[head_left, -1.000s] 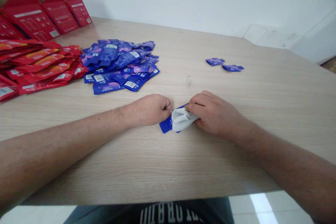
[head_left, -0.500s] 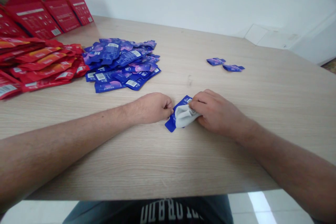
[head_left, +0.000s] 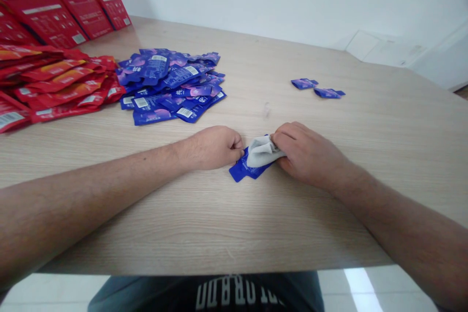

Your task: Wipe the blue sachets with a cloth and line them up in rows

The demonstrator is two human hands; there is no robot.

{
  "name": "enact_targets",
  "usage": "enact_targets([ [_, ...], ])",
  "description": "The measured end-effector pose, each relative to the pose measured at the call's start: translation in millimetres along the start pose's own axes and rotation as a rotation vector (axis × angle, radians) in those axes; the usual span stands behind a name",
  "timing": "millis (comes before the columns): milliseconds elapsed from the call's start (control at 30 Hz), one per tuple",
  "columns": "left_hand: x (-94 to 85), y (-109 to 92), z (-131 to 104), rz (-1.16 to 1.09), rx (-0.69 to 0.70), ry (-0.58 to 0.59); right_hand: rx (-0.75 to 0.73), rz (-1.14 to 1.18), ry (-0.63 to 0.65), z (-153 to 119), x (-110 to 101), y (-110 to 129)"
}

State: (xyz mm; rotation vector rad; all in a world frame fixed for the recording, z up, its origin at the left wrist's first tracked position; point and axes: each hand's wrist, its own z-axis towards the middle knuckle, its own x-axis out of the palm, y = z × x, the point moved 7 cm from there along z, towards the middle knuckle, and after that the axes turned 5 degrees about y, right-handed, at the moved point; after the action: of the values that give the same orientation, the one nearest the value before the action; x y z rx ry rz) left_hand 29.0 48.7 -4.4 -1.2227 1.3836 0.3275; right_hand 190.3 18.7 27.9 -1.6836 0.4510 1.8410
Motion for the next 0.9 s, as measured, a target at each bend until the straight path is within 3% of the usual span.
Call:
enact_targets([
  [367, 0.8, 0.8, 0.7, -0.011, 0.007, -0.011, 0.002, -0.026, -0.061, 0.3, -2.5, 1.2],
  [600, -0.9, -1.8, 0.1, 0.009, 0.017, -0.017, -0.152, 0.031, -0.018, 3.4, 1.5, 28.5],
  [800, 1.1, -0.6, 0.8, -0.011, 0.025, -0.01, -0.084, 0.026, -0.025, 3.6, 2.3, 13.5],
  [900, 0.6, 0.2, 1.2, 0.002, 0.021, -0.021, -0.111, 0.039, -0.033, 3.5, 1.5, 18.8],
])
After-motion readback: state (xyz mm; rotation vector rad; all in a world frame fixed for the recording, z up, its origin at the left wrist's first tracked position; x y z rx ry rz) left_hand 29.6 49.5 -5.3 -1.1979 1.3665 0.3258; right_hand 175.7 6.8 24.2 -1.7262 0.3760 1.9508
